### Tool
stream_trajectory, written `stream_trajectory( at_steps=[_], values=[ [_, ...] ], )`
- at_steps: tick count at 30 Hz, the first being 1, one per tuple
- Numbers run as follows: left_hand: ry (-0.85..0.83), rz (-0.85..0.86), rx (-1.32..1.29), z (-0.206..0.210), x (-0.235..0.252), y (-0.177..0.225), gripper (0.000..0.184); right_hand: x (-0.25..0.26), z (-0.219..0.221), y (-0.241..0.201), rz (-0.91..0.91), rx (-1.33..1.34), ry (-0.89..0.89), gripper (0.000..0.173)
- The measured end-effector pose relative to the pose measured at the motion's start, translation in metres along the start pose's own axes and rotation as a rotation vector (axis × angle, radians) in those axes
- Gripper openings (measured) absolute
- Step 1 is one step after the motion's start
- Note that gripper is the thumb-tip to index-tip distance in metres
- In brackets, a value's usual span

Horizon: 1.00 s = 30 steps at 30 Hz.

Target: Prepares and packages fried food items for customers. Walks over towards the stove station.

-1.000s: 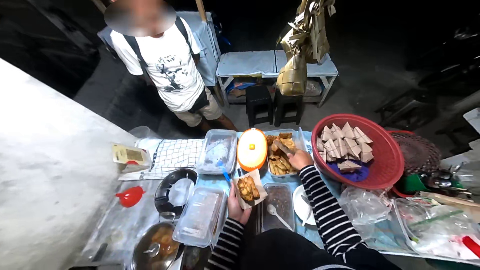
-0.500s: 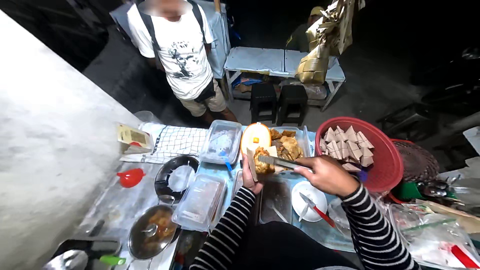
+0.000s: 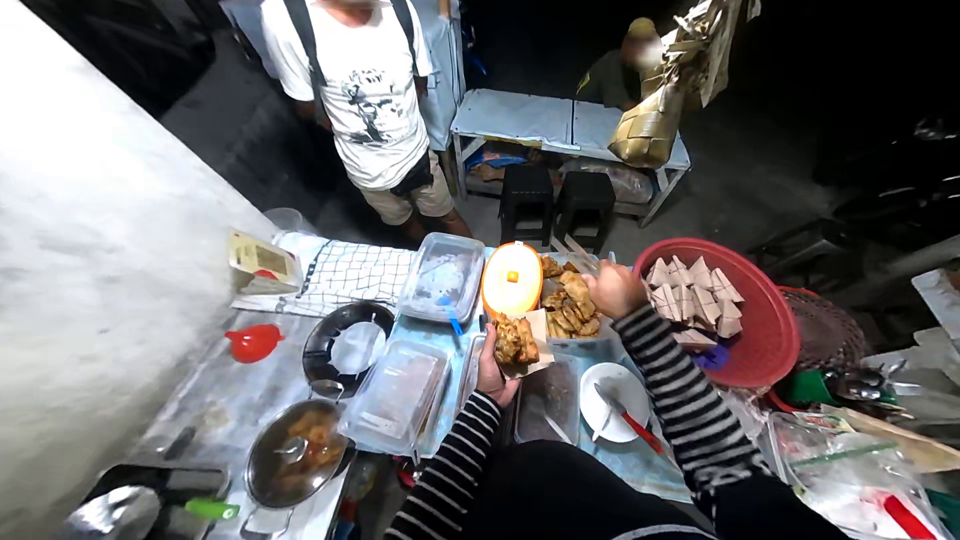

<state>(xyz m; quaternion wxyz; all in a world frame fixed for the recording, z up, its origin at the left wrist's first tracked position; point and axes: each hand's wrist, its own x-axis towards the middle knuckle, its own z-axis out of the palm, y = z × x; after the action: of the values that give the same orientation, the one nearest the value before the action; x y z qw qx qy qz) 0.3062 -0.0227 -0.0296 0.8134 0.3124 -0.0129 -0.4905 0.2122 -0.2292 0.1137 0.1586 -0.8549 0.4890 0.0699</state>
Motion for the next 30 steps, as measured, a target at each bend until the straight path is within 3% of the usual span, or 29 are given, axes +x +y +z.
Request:
stream_trajectory(
  at_steps=[4,9,13,17,22,25,30],
  values=[
    [0.013,-0.025,0.059,-0.01,-0.021,0.005,0.062,0.069,0.04,-0.003,-0.017,-0.235,-0.072,0.047],
    [0.105,-0.004,0.105,-0.028,-0.044,0.01,0.081,0.114,0.044,-0.015,-0.077,-0.374,-0.168,0.037],
    [0.166,0.047,0.043,-0.033,-0.053,0.018,0.077,0.143,0.046,-0.02,-0.129,-0.452,-0.188,0.028],
    [0.186,0.096,-0.045,-0.045,-0.058,0.023,0.059,0.145,0.037,-0.028,-0.179,-0.548,-0.251,0.025],
    [0.242,0.075,-0.123,-0.039,-0.055,0.027,0.045,0.148,0.068,-0.007,-0.206,-0.456,-0.235,0.022],
    [0.15,0.074,-0.133,-0.034,-0.047,0.026,0.046,0.118,0.04,0.003,-0.152,-0.371,-0.229,0.025],
    [0.06,0.087,-0.154,-0.018,-0.025,0.024,0.051,0.051,-0.02,0.036,-0.185,-0.183,-0.058,0.037]
  ],
)
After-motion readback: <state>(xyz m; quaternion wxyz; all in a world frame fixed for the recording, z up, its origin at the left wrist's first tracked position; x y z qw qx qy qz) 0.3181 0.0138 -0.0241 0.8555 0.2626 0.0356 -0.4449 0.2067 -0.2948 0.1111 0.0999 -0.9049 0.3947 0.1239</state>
